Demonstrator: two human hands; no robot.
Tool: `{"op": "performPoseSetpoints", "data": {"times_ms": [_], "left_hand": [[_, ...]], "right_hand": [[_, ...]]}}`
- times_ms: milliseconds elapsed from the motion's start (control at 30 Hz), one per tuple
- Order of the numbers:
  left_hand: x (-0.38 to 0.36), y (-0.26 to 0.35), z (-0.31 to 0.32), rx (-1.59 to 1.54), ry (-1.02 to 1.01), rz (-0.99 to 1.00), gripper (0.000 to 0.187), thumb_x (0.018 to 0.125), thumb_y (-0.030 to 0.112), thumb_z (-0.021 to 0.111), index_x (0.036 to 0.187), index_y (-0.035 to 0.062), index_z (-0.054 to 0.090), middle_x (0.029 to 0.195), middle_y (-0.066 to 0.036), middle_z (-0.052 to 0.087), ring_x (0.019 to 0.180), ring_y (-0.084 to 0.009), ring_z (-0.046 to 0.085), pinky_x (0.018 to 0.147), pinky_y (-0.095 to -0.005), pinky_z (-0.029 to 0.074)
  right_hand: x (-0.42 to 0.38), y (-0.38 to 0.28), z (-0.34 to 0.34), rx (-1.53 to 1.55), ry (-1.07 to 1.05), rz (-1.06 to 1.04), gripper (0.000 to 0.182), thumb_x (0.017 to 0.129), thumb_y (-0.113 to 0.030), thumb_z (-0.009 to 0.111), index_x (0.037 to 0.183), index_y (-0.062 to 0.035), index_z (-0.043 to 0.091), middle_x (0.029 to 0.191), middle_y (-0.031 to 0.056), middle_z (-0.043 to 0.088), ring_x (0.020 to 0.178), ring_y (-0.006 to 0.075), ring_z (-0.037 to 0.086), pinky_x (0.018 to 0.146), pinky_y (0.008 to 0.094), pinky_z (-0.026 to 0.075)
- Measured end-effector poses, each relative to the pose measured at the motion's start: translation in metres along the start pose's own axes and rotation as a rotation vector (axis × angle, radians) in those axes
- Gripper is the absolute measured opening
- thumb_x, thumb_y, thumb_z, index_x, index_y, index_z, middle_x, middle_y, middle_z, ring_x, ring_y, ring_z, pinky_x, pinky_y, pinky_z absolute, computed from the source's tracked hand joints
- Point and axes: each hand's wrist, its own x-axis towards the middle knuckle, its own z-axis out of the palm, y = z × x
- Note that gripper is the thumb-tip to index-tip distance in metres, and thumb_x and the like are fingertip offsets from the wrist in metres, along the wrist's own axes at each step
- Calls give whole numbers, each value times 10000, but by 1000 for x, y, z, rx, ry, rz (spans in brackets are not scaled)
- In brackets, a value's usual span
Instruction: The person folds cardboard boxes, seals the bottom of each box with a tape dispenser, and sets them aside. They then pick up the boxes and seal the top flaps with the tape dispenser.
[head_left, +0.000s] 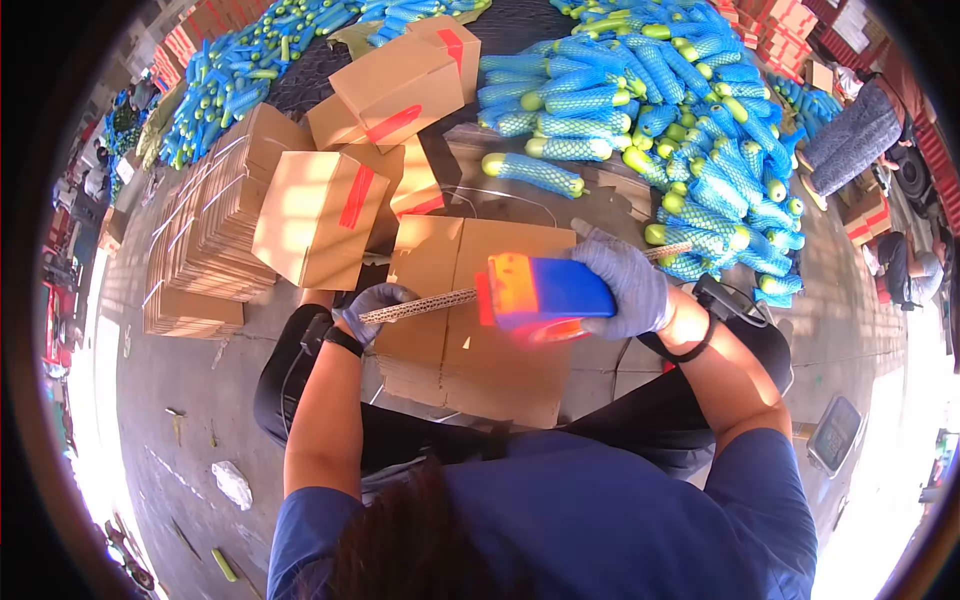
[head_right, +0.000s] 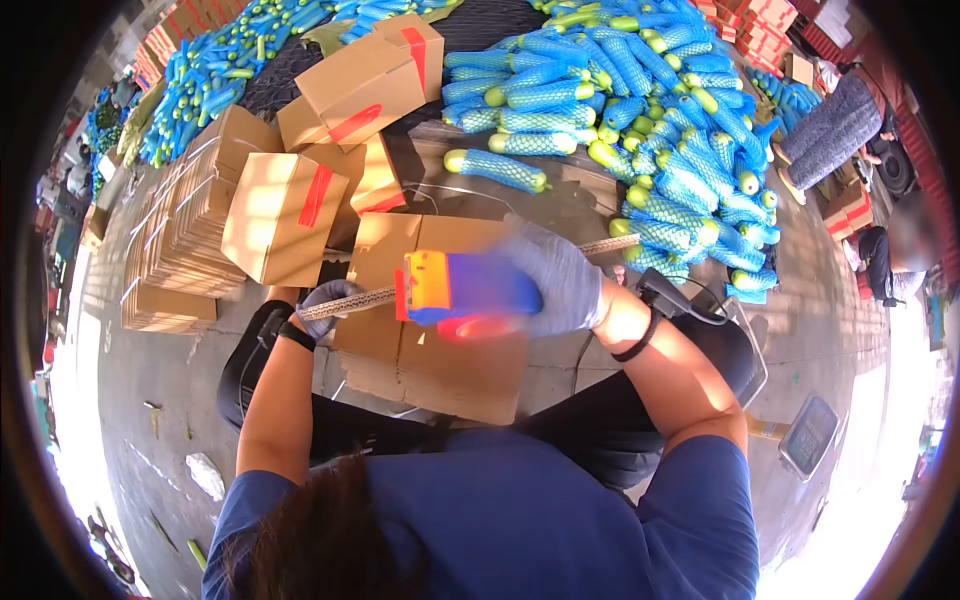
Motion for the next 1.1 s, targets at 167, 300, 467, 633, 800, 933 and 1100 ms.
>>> {"op": "performPoseSetpoints", "data": {"times_ms": [167, 300, 467, 633, 800, 933, 1100], "left_hand": [[-25, 139, 102, -295, -240, -52, 619, 855, 462, 718, 1211, -34, 614, 1203, -159, 648, 1124, -238, 618, 988, -387, 483], [-18, 186, 131, 924, -78, -165, 555, 866, 461, 723, 1191, 23, 621, 1041, -80, 664, 981, -154, 610, 883, -318, 494], [1, 187, 121, 940, -163, -231, 604, 839, 487, 739, 1202, 20, 618, 1070, -52, 638, 1008, -153, 577, 881, -326, 487], [1, 192, 115, 771, -130, -262, 675, 820, 523, 750, 1224, -2, 619, 1104, -71, 653, 1033, -152, 586, 901, -317, 485], [-1, 192, 107, 756, 20, -314, 692, 809, 552, 747, 1216, 4, 637, 1113, -79, 668, 1043, -153, 599, 918, -309, 483], [-1, 193, 105, 840, 32, -305, 692, 814, 558, 736, 1207, -6, 649, 1103, -98, 681, 1048, -163, 609, 924, -313, 484], [1, 192, 109, 895, 16, -240, 657, 854, 561, 683, 1193, -2, 667, 1064, -112, 701, 1013, -195, 639, 919, -333, 491]], "right_hand": [[4, 5, 38, -178, 76, -149, 612, 664, -335, 776, 1174, -58, 580, 1164, 145, 665, 1069, 369, 658, 1108, 606, 352], [12, 6, 37, -236, 51, -207, 621, 654, -353, 789, 1161, -62, 581, 1148, 144, 666, 1105, 360, 653, 1144, 601, 297], [5, 3, 40, -351, -59, -161, 608, 670, -394, 779, 1146, -63, 594, 1163, 156, 653, 1276, 344, 559, 1193, 571, 191], [-1, 7, 50, -424, -102, -158, 577, 650, -375, 763, 1112, -61, 619, 1270, 192, 600, 1336, 341, 490, 1175, 534, 253], [0, 12, 61, -527, 60, -215, 395, 686, -317, 692, 972, -49, 642, 1118, 116, 646, 1313, 311, 483, 1137, 485, 339], [-2, 4, 65, -568, 57, -180, 456, 667, -339, 708, 999, -35, 638, 1225, 176, 613, 1283, 333, 495, 1127, 500, 342], [-14, 0, 74, -532, 28, -119, 578, 646, -374, 732, 1095, -26, 627, 1262, 180, 593, 1267, 330, 497, 1079, 489, 368]]}}
